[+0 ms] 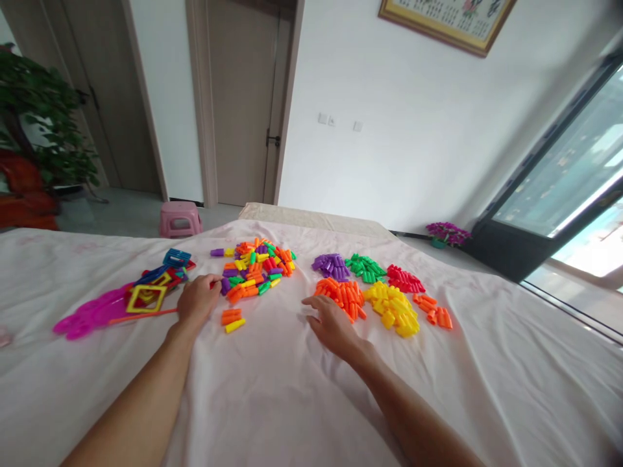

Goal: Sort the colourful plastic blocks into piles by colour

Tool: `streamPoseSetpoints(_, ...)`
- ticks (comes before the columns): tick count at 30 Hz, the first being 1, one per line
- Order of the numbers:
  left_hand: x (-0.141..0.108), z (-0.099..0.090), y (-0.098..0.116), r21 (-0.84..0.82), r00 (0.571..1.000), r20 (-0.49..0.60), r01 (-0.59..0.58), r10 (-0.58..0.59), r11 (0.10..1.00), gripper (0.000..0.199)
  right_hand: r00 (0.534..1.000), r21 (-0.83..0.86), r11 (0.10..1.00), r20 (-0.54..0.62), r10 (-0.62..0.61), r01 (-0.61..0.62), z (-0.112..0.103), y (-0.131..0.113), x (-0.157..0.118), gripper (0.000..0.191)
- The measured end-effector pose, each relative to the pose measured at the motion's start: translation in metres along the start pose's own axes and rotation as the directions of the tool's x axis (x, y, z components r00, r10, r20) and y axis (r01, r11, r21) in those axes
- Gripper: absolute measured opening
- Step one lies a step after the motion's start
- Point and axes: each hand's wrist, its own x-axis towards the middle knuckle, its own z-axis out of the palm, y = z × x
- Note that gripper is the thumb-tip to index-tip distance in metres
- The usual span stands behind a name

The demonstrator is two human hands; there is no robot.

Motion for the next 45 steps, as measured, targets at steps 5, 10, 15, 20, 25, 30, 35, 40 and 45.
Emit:
streamPoseSetpoints(5,0.0,-0.001,0.001,-0.006,1.0,0.005,0.026,-0.026,1.0,0.037,0.984,-0.025,0.991,0.122,-0.128,0.132,0.043,-0.032,0.04,0.063)
streamPoseSetpoints(10,0.0,-0.002,0.001,-0.034,1.0,0.017,0.026,-0.025,0.999,0.037,0.977,-0.13,0.98,0.165,-0.132,0.154,0.065,-0.046,0.074,0.071)
streamPoseSetpoints(15,0.0,-0.003,0.002,-0.049,0.999,0.031,0.036,-0.034,0.998,0.037,0.995,-0.114,0.99,0.069,-0.073,0.08,0.071,-0.038,0.076,0.063)
streamPoseSetpoints(20,0.0,-0.004,0.003,-0.053,0.999,0.026,0.032,-0.031,0.998,0.036,0.998,-0.036,0.999,-0.054,-0.012,0.01,0.072,-0.026,0.072,0.058)
streamPoseSetpoints(25,-0.001,-0.004,0.003,-0.034,1.0,0.024,0.011,-0.01,0.999,0.037,0.997,-0.091,0.993,0.025,-0.073,0.075,0.071,-0.033,0.077,0.041)
streamPoseSetpoints(30,-0.001,-0.003,0.001,-0.011,1.0,0.027,0.007,-0.006,1.0,0.038,1.0,-0.248,0.968,0.003,0.031,-0.03,0.073,-0.047,0.081,0.03)
streamPoseSetpoints(35,0.001,-0.002,0.0,-0.002,0.999,0.043,0.019,-0.019,1.0,0.04,0.995,-0.362,0.931,0.07,0.072,-0.042,0.067,-0.057,0.078,0.023)
streamPoseSetpoints(40,0.001,-0.001,-0.001,-0.003,0.999,0.044,0.022,-0.022,1.0,0.041,0.988,-0.346,0.938,0.154,0.028,0.027,0.058,-0.054,0.069,0.024)
streamPoseSetpoints(45,0.002,0.0,-0.002,0.013,0.999,0.042,0.006,-0.006,1.0,0.041,0.995,-0.057,0.995,0.062,-0.082,0.085,0.034,-0.028,0.066,0.043)
